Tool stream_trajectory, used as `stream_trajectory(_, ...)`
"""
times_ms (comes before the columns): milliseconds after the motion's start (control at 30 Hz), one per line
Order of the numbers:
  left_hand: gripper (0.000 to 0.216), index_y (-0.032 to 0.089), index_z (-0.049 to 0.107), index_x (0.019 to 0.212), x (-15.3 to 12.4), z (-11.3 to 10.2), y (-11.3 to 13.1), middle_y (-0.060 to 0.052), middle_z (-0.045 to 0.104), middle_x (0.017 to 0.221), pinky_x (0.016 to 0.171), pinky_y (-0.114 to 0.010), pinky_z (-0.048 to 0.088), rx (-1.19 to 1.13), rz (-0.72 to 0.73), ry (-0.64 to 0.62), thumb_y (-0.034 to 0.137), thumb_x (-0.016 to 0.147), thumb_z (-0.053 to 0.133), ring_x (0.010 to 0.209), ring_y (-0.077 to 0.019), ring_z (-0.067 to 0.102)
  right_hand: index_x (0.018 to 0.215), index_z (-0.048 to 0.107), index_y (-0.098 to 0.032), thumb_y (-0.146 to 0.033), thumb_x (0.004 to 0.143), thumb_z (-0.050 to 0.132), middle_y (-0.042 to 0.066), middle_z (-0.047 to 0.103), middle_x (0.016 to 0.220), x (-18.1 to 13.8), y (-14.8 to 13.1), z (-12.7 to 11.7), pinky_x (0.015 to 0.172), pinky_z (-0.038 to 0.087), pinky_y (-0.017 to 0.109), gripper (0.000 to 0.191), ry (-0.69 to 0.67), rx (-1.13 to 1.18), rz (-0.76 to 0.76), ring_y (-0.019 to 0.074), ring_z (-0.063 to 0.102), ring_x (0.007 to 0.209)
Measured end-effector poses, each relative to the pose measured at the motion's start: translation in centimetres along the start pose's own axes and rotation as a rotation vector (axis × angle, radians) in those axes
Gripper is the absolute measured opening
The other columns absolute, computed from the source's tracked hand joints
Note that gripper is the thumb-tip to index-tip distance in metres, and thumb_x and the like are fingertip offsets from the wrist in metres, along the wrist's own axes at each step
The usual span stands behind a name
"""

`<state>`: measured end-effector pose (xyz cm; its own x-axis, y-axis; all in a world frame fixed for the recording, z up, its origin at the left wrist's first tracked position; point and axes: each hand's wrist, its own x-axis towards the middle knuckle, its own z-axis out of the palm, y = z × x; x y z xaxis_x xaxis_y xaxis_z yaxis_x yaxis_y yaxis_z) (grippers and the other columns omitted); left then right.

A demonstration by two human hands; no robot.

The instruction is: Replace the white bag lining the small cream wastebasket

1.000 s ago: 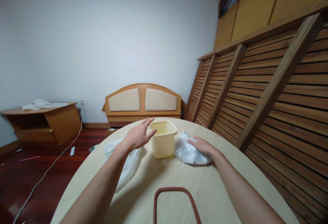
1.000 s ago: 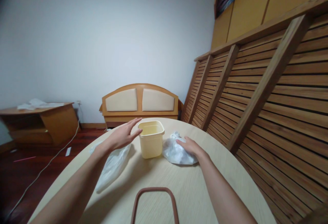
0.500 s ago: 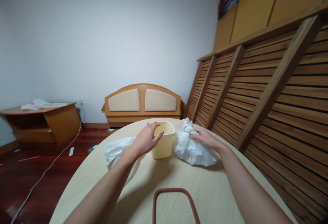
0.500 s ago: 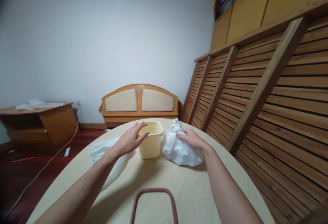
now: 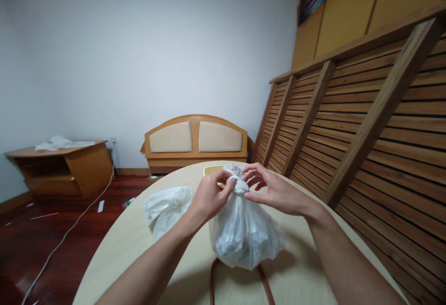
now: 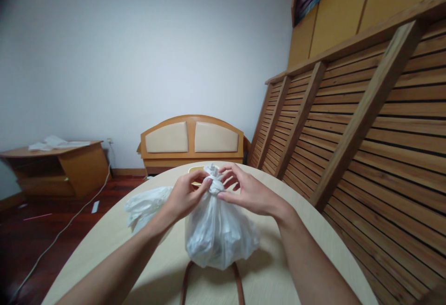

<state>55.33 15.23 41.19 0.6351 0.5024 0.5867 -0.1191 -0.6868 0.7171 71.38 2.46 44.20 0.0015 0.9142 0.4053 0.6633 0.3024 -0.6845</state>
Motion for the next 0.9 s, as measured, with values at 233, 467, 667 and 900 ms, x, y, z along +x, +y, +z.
stream_trajectory(233, 0.029, 0.016, 0.066, 0.078, 0.4, 0.0, -0.1, -0.006, 0.071, 0.078, 0.064, -0.025, 0.049, -0.194, -0.089, 0.003, 0.045, 0.08, 0.067, 0.071, -0.018, 0.065, 0.106, 0.066, -0.023, -0.032, 0.08, 0.073, 0.004, 0.07, 0.104, 0.5, 0.4, 1.3, 0.077, 0.053, 0.032, 0.029, 0.061, -0.182, -0.075, 0.0184, 0.064, 0.086)
stream_trajectory(467, 0.046, 0.016, 0.062, 0.068, 0.8, -0.5, -0.1, -0.002, 0.066, 0.065, 0.061, -0.025, 0.044, -0.362, -0.174, -0.028, 0.059, 0.066, 0.077, 0.062, -0.0147, 0.059, 0.109, 0.063, -0.022, -0.011, 0.079, 0.062, 0.003, 0.07, 0.103, 0.7, 1.3, 1.5, 0.082, 0.052, 0.031, 0.033, 0.057, -0.16, -0.16, 0.0172, 0.065, 0.088)
stream_trajectory(667, 0.048, 0.015, 0.061, 0.068, 0.9, -0.4, -0.8, -0.003, 0.067, 0.066, 0.061, -0.024, 0.043, -0.442, -0.245, 0.084, 0.059, 0.063, 0.08, 0.061, -0.0135, 0.058, 0.123, 0.057, -0.028, -0.022, 0.082, 0.069, 0.006, 0.063, 0.121, 0.5, 0.3, 1.9, 0.09, 0.05, 0.036, 0.043, 0.07, -0.292, -0.287, 0.0216, 0.061, 0.106)
stream_trajectory(900, 0.044, 0.015, 0.065, 0.074, 0.8, -0.3, -1.6, -0.005, 0.07, 0.074, 0.064, -0.025, 0.045, -0.412, -0.188, 0.063, 0.057, 0.069, 0.076, 0.068, -0.0159, 0.062, 0.092, 0.062, -0.023, -0.027, 0.092, 0.061, 0.006, 0.067, 0.1, 1.0, 0.4, 2.5, 0.084, 0.049, 0.036, 0.005, 0.16, -0.382, -0.28, 0.0215, 0.063, 0.092)
